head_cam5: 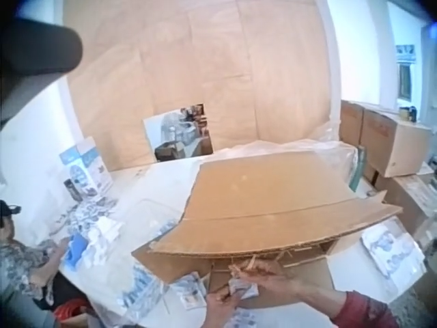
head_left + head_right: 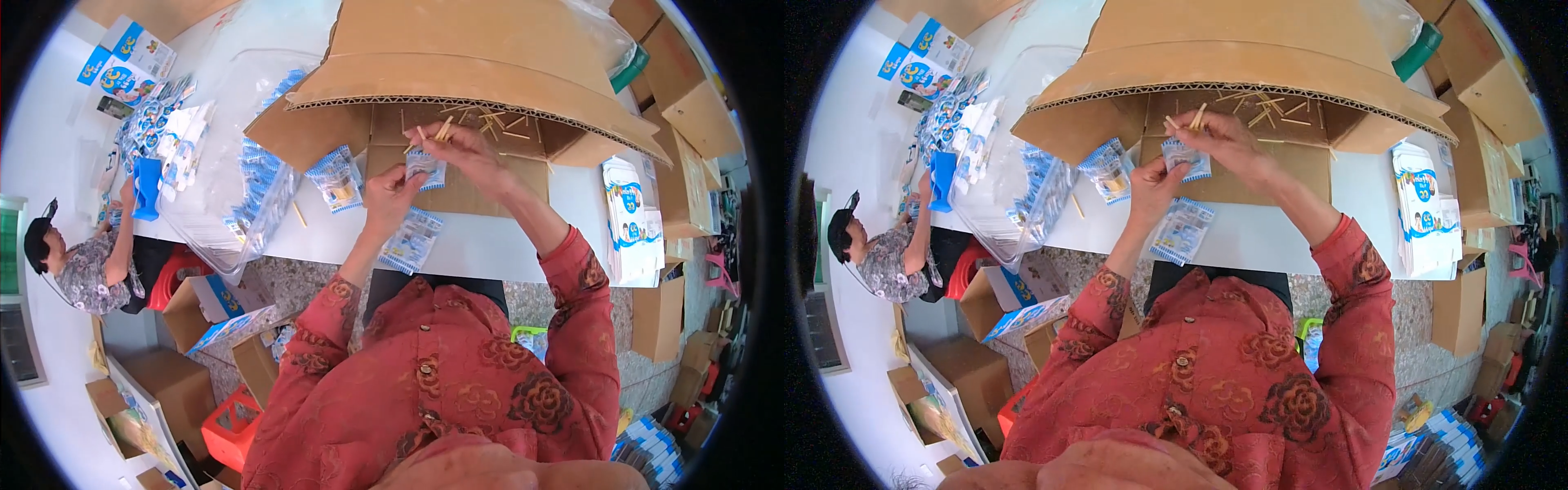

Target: Packaging small wooden items into plastic bags and placing them into a cardboard box.

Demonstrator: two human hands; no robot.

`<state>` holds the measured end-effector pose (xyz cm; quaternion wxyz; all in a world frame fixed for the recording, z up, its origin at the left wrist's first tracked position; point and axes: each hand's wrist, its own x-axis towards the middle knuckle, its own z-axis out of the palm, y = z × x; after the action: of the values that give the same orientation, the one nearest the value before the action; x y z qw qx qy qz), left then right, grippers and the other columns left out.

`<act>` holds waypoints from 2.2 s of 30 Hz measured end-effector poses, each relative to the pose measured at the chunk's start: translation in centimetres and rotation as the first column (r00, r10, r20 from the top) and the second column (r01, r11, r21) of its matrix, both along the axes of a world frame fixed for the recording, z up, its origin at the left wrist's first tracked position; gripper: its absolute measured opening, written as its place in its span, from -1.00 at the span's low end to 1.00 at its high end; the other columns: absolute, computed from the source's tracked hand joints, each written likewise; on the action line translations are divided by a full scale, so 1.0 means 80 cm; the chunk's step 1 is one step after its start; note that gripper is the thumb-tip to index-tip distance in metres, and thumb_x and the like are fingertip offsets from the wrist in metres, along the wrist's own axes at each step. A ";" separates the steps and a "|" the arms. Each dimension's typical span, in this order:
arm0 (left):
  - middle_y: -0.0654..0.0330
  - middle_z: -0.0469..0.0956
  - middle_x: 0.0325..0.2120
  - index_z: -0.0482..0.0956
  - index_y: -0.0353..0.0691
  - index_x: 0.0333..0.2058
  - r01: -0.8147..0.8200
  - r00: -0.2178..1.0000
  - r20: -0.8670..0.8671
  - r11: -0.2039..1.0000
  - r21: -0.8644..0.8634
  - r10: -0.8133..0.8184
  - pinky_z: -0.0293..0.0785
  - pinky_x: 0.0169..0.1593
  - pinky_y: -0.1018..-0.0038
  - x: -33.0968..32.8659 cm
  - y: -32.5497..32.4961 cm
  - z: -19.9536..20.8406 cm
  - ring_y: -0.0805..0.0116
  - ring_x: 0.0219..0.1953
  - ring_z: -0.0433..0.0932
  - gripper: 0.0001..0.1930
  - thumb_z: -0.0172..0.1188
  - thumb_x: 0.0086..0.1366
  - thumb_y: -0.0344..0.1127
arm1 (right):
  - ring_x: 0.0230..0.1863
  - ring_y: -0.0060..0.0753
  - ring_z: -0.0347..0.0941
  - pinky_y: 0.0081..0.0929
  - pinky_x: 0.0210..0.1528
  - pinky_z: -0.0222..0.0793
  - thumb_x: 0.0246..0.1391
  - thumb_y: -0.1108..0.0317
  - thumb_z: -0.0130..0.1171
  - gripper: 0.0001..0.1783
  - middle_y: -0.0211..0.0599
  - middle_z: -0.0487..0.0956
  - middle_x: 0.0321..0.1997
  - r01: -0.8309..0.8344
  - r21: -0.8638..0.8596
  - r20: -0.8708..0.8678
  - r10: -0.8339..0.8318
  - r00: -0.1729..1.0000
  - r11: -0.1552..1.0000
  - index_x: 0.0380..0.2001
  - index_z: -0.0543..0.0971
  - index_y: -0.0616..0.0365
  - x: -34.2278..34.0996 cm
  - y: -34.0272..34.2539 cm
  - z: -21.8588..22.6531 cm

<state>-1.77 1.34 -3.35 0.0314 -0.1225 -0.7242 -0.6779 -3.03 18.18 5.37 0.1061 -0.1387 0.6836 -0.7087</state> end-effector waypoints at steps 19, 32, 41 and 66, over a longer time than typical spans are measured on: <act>0.47 0.28 -0.74 0.59 -0.35 -0.39 0.061 0.996 0.066 0.994 0.091 -0.067 0.05 -0.60 0.66 0.006 -0.008 0.005 0.72 -0.64 0.14 -0.84 0.23 0.15 -0.34 | 0.01 -0.55 0.36 -0.51 0.09 0.21 0.13 0.27 0.06 -0.75 -0.34 0.53 -0.04 -0.013 -0.135 0.048 0.020 0.999 0.991 -0.17 0.54 0.13 -0.002 -0.011 0.017; 0.44 0.32 -0.72 0.57 -0.35 -0.43 0.079 0.996 0.029 0.994 0.076 -0.082 0.08 -0.60 0.66 0.011 -0.009 0.014 0.71 -0.64 0.17 -0.85 0.24 0.13 -0.36 | 0.02 -0.57 0.35 -0.54 0.07 0.24 0.13 0.33 0.05 -0.74 -0.37 0.45 0.03 -0.141 -0.056 -0.079 0.136 0.987 0.988 -0.11 0.48 0.15 -0.005 0.003 0.027; 0.46 0.35 -0.68 0.57 -0.36 -0.41 0.093 0.994 0.054 0.991 0.098 -0.099 0.10 -0.57 0.68 0.018 -0.007 0.027 0.72 -0.61 0.18 -0.87 0.23 0.13 -0.38 | -0.21 -0.62 0.44 -0.57 -0.12 0.37 0.10 0.25 0.09 -0.75 -0.43 0.56 -0.22 0.072 0.220 -0.355 0.011 0.935 0.973 -0.19 0.51 0.13 0.005 0.001 0.036; 0.24 0.55 -0.28 0.48 -0.38 -0.11 0.125 0.967 0.167 0.929 0.348 -0.192 0.39 -0.18 0.65 0.047 -0.014 0.063 0.62 -0.28 0.47 -0.75 0.07 0.27 -0.38 | -0.24 -0.77 0.34 -0.74 -0.21 0.29 0.13 0.38 0.06 -0.76 -0.53 0.49 -0.27 0.005 0.175 -0.112 0.015 0.994 0.985 -0.14 0.48 0.21 0.033 0.019 0.003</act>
<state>2.02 0.24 1.67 -0.0755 -0.1057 -0.5857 -0.8000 -0.39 19.70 5.57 0.0810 -0.1703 0.7477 -0.6367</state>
